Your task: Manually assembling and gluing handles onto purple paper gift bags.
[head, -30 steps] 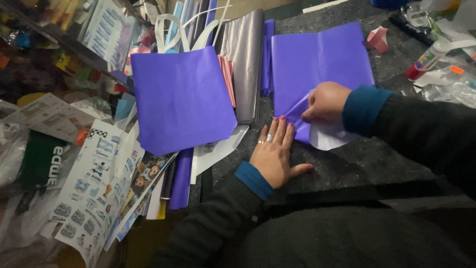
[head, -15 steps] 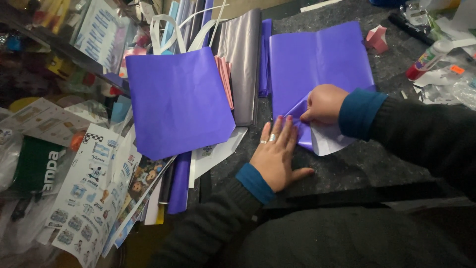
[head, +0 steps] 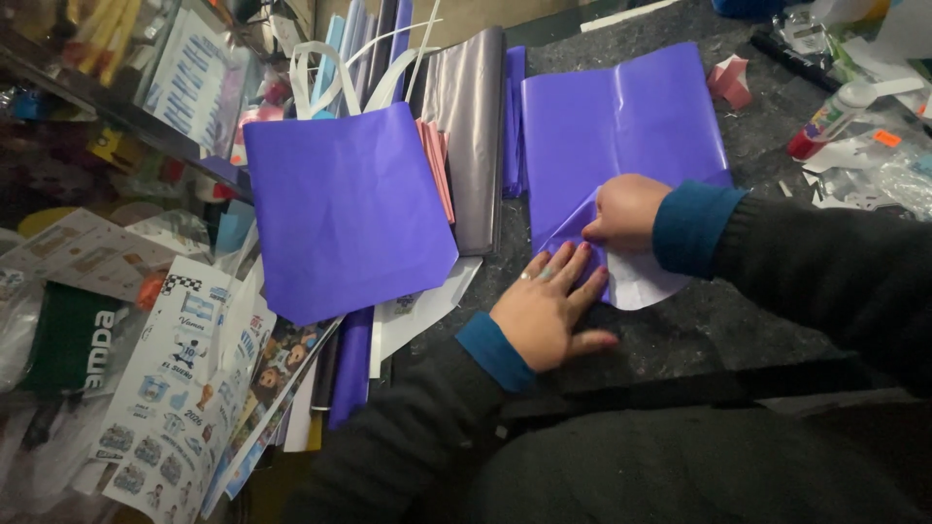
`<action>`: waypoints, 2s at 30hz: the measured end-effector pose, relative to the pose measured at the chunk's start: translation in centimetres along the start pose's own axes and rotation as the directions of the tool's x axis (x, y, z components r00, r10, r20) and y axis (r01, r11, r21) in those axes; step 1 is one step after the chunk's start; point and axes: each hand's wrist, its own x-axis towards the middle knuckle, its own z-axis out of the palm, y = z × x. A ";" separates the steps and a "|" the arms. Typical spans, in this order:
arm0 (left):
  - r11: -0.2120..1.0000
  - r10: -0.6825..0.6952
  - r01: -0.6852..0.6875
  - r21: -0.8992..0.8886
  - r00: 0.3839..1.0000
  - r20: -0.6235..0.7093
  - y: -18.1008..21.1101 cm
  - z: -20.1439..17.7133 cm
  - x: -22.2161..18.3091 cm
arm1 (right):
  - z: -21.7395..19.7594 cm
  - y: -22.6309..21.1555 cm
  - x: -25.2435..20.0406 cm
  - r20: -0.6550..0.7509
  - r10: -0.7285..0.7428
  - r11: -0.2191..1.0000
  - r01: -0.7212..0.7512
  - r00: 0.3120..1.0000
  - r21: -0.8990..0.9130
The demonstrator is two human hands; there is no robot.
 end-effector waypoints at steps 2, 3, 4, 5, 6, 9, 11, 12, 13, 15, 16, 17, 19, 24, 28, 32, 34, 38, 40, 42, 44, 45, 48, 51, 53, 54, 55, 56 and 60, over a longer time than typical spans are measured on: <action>0.999 0.036 -0.036 -0.020 0.999 0.004 -1.8 1.3 1.0 | -0.1 -0.1 0.0 0.012 0.011 1.000 -0.011 1.000 0.009; 0.999 0.034 -0.034 -0.019 0.999 0.003 -2.2 1.5 1.6 | 0.1 0.1 0.3 0.011 0.009 1.000 -0.009 1.000 0.008; 0.999 0.014 -0.013 -0.053 1.000 0.011 -2.6 1.6 2.1 | 0.3 0.2 0.5 0.015 0.006 1.000 -0.006 1.000 -0.009; 0.996 -0.003 0.005 -0.084 1.000 0.021 -3.2 1.7 2.7 | 0.4 0.5 0.8 0.016 0.006 1.000 -0.005 1.000 -0.024; 0.997 -0.002 0.004 -0.081 1.000 0.020 -2.9 1.7 2.9 | 0.9 0.9 1.2 0.013 0.005 1.000 -0.005 1.000 -0.024; 0.986 -0.108 0.099 -0.136 0.992 -0.058 -2.4 2.3 3.5 | 1.3 1.9 1.4 -0.027 -0.026 0.998 0.025 0.999 -0.049; 0.982 -0.092 0.051 -0.181 0.969 -0.228 -2.5 3.2 3.4 | 0.1 1.4 0.7 -0.020 -0.020 0.998 0.019 1.000 -0.056; 0.982 -0.092 0.051 -0.182 0.970 -0.226 -2.5 3.3 3.3 | -1.6 0.5 -0.9 -0.018 -0.019 0.998 0.018 1.000 -0.055; 0.983 -0.049 -0.001 -0.183 0.961 -0.272 -2.7 3.4 3.4 | -3.5 -0.4 -2.4 -0.059 -0.003 1.000 0.002 0.998 -0.019; 0.982 -0.004 -0.057 -0.181 0.949 -0.316 -2.6 3.2 3.5 | -7.0 -1.4 -5.5 -0.101 0.017 1.000 -0.015 0.995 0.020; 0.989 -0.008 -0.034 -0.144 0.959 -0.283 -2.5 2.9 3.7 | -8.5 -1.6 -7.2 -0.167 -0.001 0.996 0.017 0.986 0.089; 0.994 -0.013 -0.014 -0.106 0.968 -0.251 -2.3 2.7 3.8 | -10.1 -1.7 -8.9 -0.235 -0.015 0.987 0.052 0.972 0.155; 0.997 -0.038 0.023 -0.076 0.978 -0.204 -2.3 2.1 4.1 | -12.3 -2.9 -12.2 -0.237 0.052 0.988 -0.016 0.970 0.153; 0.997 -0.081 0.080 -0.017 0.994 -0.072 -2.3 0.5 4.6 | -11.0 1.8 -15.5 -0.212 0.160 0.986 -0.148 0.964 0.073; 0.998 -0.059 0.060 0.025 0.998 -0.029 -2.0 -0.5 4.8 | -9.5 2.4 -17.8 -0.284 0.282 0.951 -0.226 0.916 0.213; 0.998 -0.033 0.035 0.048 0.999 -0.030 -1.0 -2.1 4.8 | -6.5 4.2 -19.2 -0.413 0.195 0.981 -0.177 0.890 0.080; 0.996 -0.029 0.031 0.081 0.999 -0.031 -1.0 -1.1 5.6 | -5.4 5.1 -19.6 -0.425 0.204 0.979 -0.183 0.882 0.089; 0.989 0.021 -0.011 0.150 0.998 -0.066 -0.5 -0.5 7.9 | -3.4 7.0 -20.0 -0.462 0.164 0.986 -0.137 0.872 0.091; 0.993 0.093 -0.085 0.081 0.991 -0.095 -0.6 0.5 8.7 | -2.6 7.9 -19.8 -0.497 0.122 0.992 -0.085 0.859 0.096; 0.987 0.158 -0.158 0.012 0.979 -0.128 -0.5 1.5 9.4 | -1.9 8.2 -19.6 -0.531 0.079 0.995 -0.031 0.844 0.099; 0.959 0.228 -0.248 -0.141 0.963 -0.141 -0.4 2.5 10.2 | -1.8 7.8 -19.2 -0.511 0.098 0.983 -0.002 0.854 0.186; 0.958 0.230 -0.249 -0.141 0.963 -0.140 -0.1 2.2 10.8 | -1.0 8.6 -18.8 -0.512 0.100 0.982 -0.003 0.853 0.187; 0.965 0.238 -0.241 -0.101 0.971 -0.039 0.3 1.9 12.7 | 0.4 9.9 -18.1 -0.553 -0.006 0.995 0.062 0.833 0.083; 0.978 0.166 -0.168 -0.120 0.986 -0.024 -0.2 3.3 14.6 | 0.0 9.4 -18.4 -0.557 0.023 0.989 0.060 0.830 0.132; 0.962 0.148 -0.177 -0.208 0.978 -0.150 -1.3 5.4 15.4 | 0.1 9.6 -18.5 -0.557 -0.017 0.992 0.086 0.830 0.098; 0.961 0.148 -0.177 -0.211 0.978 -0.147 -0.9 5.1 15.4 | 0.1 9.6 -18.6 -0.555 -0.014 0.991 0.084 0.832 0.100; 0.954 0.145 -0.182 -0.240 0.976 -0.165 -0.7 4.6 15.4 | 0.1 9.7 -18.5 -0.539 0.001 0.992 0.067 0.842 0.105; 0.945 0.141 -0.187 -0.269 0.973 -0.182 -0.5 4.1 15.4 | 0.1 9.8 -18.5 -0.523 0.015 0.993 0.049 0.852 0.110; 0.944 0.088 -0.111 -0.310 0.992 -0.086 0.0 3.3 15.5 | 0.0 10.0 -18.5 -0.499 0.016 0.991 0.054 0.866 0.125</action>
